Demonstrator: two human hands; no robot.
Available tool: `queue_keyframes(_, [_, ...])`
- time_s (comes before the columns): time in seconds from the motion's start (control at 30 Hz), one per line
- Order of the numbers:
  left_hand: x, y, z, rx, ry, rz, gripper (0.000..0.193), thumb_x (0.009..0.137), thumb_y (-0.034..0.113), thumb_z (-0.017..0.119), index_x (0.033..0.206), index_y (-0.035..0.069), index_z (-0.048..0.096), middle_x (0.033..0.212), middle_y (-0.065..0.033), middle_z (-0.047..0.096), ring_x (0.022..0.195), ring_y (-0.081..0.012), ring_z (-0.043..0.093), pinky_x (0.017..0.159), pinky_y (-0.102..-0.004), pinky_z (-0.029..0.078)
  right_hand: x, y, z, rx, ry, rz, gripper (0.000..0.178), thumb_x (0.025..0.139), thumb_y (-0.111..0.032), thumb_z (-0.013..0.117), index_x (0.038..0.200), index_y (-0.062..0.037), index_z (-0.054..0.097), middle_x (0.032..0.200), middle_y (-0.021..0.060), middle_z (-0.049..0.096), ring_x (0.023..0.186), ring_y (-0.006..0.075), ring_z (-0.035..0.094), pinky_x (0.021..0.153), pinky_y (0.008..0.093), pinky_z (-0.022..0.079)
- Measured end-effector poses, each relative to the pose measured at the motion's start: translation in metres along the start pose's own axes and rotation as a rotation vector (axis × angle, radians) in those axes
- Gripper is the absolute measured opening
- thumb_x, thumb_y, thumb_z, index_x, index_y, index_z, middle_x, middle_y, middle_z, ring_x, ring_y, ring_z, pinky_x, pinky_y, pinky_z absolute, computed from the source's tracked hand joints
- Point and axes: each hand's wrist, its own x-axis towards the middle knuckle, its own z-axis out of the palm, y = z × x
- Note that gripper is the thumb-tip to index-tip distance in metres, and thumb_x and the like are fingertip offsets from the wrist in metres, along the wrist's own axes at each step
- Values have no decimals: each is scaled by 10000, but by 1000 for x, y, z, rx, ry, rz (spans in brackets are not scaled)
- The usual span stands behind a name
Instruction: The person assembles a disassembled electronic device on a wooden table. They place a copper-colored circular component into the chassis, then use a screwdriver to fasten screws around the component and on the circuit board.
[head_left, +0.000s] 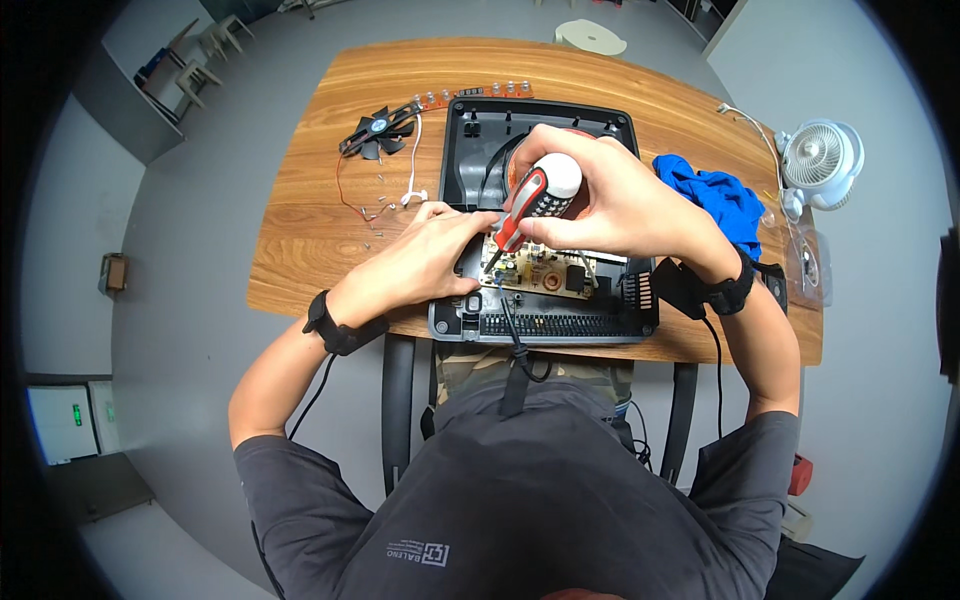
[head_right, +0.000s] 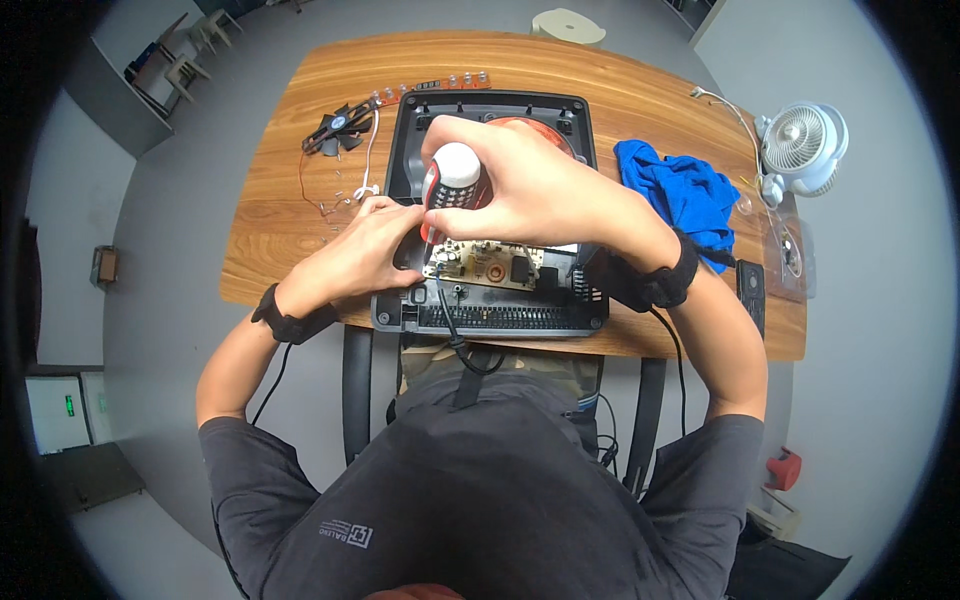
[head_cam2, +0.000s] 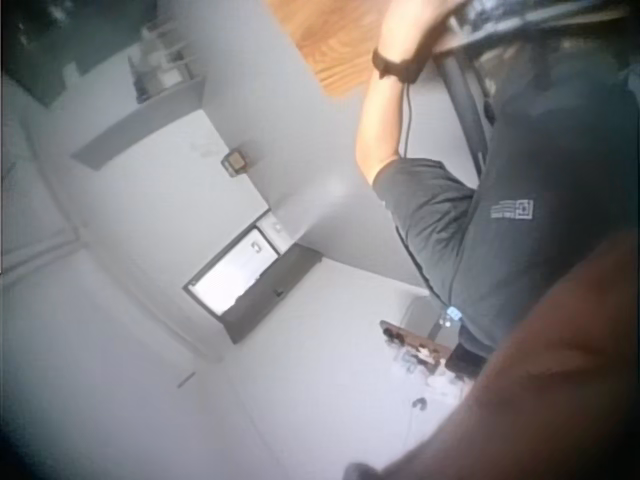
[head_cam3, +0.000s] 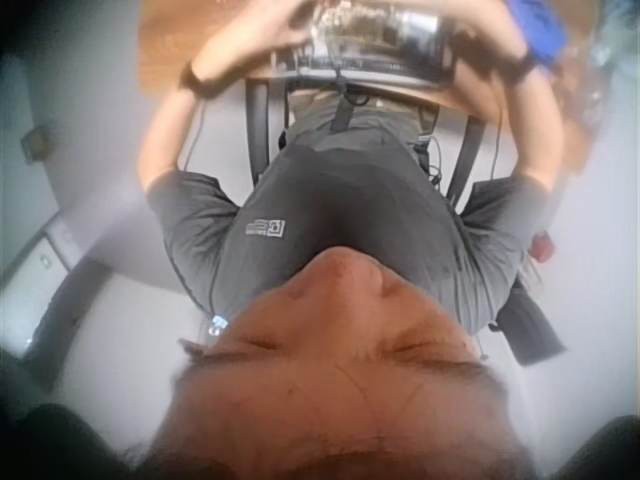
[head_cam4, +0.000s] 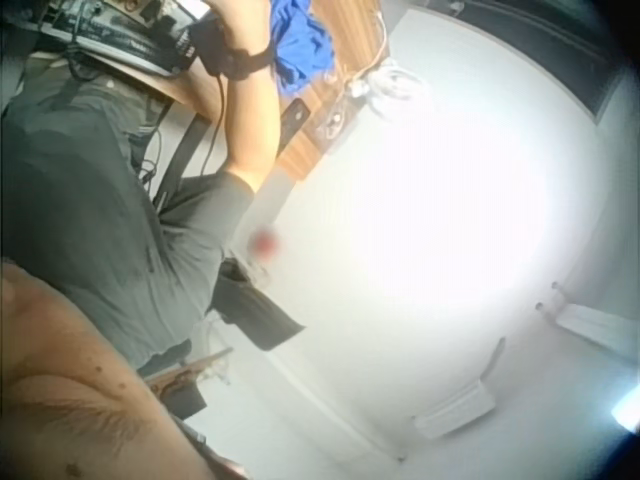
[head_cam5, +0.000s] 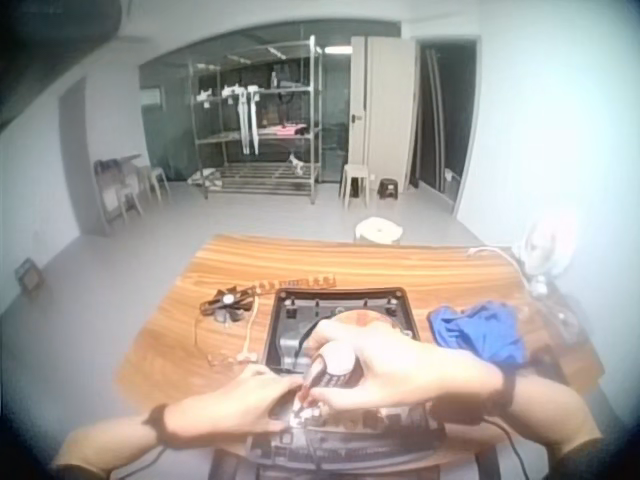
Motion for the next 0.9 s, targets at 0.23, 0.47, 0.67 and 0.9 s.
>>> queue_keyframes(0.23, [0,1,-2,42,-61,-45,890,715,121,879,1503,21,477,1314,-192,702,1253,-354,645,1158,-471,366,5,2,8,0,-46,-63,386,888,-247,806,1113,-19,591,868,150,699,808,260,728,708,374,558])
queue_keyframes(0.47, [0,-2,-1,45,-62,-48,972,716,131,891,1554,31,408,1353,-201,685,1266,-364,632,1162,-503,357,4,-1,10,-14,-77,-10,405,876,-213,828,1149,-26,593,941,124,703,861,228,731,711,343,573])
queue_keyframes(0.67, [-1,-5,1,30,-73,-55,968,720,124,880,1559,42,406,1363,-192,682,1263,-368,630,1159,-502,358,6,1,13,32,-85,-21,390,876,-210,811,1132,-17,589,893,164,713,837,293,747,698,378,568])
queue_keyframes(0.9, [1,0,-3,2,-81,-64,940,720,118,867,1545,57,422,1329,-188,692,1235,-364,642,1159,-502,352,7,2,18,53,-82,-28,382,871,-208,795,1119,-3,589,836,202,715,814,360,753,680,411,561])
